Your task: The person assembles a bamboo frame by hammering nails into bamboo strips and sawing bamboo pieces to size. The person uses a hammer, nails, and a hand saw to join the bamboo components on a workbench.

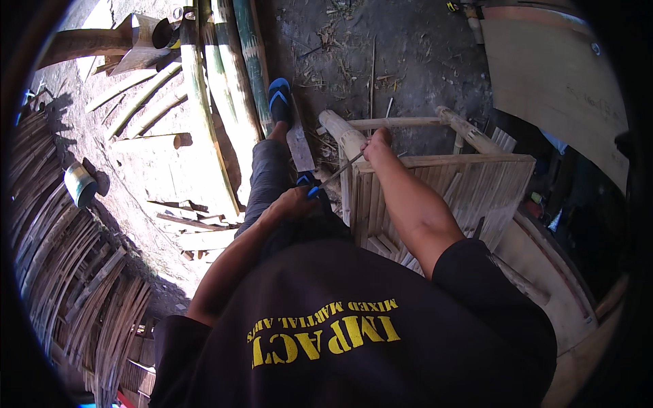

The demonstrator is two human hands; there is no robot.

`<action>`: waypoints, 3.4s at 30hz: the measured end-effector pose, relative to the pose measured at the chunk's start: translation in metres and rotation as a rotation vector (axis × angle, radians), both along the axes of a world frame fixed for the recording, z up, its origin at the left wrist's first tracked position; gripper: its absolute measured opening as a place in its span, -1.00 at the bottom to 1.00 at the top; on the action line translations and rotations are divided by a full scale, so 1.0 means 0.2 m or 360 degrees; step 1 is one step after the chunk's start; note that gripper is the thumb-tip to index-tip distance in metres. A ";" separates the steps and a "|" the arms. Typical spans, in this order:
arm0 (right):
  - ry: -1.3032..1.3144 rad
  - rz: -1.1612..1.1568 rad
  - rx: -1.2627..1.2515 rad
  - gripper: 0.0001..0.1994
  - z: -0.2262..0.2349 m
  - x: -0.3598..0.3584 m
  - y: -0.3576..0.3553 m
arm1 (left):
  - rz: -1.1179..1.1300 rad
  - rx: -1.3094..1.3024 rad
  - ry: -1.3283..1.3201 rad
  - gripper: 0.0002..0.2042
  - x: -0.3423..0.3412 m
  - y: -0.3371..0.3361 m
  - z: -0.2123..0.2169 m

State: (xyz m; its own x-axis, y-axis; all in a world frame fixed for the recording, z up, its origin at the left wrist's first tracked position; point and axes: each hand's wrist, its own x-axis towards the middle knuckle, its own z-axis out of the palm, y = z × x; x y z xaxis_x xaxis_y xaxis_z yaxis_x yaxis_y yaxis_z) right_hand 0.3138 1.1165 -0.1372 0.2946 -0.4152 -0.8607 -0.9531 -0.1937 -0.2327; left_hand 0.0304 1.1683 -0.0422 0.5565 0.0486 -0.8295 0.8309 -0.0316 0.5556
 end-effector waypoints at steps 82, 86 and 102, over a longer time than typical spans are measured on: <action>-0.1275 -0.0902 -0.1427 -0.55 0.79 2.67 -1.86 | -0.2182 0.0653 -0.1819 -0.54 4.08 -0.64 0.56; -0.1096 -0.0850 -0.1280 -0.57 0.75 2.84 -1.94 | -0.2164 0.0668 -0.1623 -0.51 4.19 -0.75 0.48; -0.0590 -0.0573 -0.1388 -0.63 0.61 3.11 -2.20 | -0.2368 0.0598 -0.1190 -0.40 4.41 -1.11 0.40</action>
State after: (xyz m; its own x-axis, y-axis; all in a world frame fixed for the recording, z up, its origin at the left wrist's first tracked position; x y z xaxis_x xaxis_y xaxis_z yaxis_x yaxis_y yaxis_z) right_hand 0.9355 0.6770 -0.0151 0.2150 -0.9721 -0.0943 -0.8847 -0.1530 -0.4403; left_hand 0.9131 0.9472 0.0375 0.5323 -0.7162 -0.4513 -0.4531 -0.6914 0.5627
